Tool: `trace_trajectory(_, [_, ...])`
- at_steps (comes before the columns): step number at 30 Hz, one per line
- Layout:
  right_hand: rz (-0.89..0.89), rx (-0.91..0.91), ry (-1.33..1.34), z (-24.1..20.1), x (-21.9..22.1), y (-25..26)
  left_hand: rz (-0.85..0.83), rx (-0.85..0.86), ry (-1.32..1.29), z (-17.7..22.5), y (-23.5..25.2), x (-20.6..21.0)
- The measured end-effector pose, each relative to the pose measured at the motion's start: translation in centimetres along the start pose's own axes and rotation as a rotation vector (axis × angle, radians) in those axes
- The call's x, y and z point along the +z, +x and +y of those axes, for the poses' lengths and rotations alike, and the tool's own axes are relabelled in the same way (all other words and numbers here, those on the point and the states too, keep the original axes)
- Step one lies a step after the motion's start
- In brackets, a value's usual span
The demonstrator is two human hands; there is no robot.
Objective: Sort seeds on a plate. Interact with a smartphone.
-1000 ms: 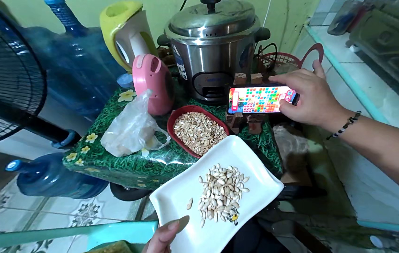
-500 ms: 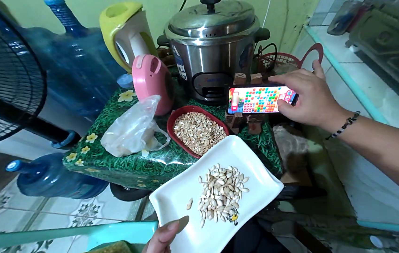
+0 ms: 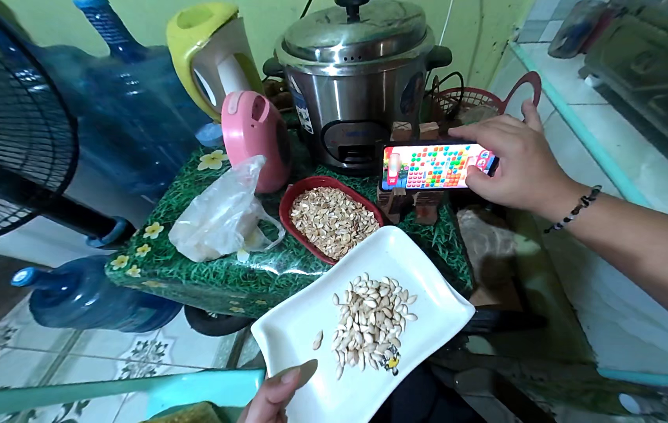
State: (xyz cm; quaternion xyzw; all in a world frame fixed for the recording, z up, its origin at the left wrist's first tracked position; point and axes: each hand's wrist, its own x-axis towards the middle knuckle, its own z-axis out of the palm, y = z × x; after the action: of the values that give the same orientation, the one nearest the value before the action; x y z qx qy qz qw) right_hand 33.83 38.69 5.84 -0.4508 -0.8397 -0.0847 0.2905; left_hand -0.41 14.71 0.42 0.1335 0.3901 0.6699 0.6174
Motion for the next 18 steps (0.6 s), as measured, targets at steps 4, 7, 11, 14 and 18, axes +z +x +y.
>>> trace_trajectory(4, [0.005, 0.004, 0.003, -0.08, -0.02, 0.02, 0.004, 0.007, -0.002, -0.03, 0.03, 0.0])
trace_trajectory(7, [-0.004, 0.009, 0.0, -0.01, -0.05, 0.04, -0.007, 0.001, -0.012, -0.03, 0.06, -0.09])
trace_trajectory(11, [-0.003, 0.015, -0.007, 0.14, -0.18, 0.04, 0.0, 0.006, -0.01, -0.06, 0.03, -0.07])
trace_trajectory(14, [0.008, 0.017, -0.011, 0.1, -0.14, 0.12, 0.0, 0.01, -0.006, -0.06, 0.06, -0.05])
trace_trajectory(18, [0.037, 0.052, -0.026, -0.55, -0.04, 0.64, -0.009, -0.004, -0.011, -0.04, 0.11, 0.03])
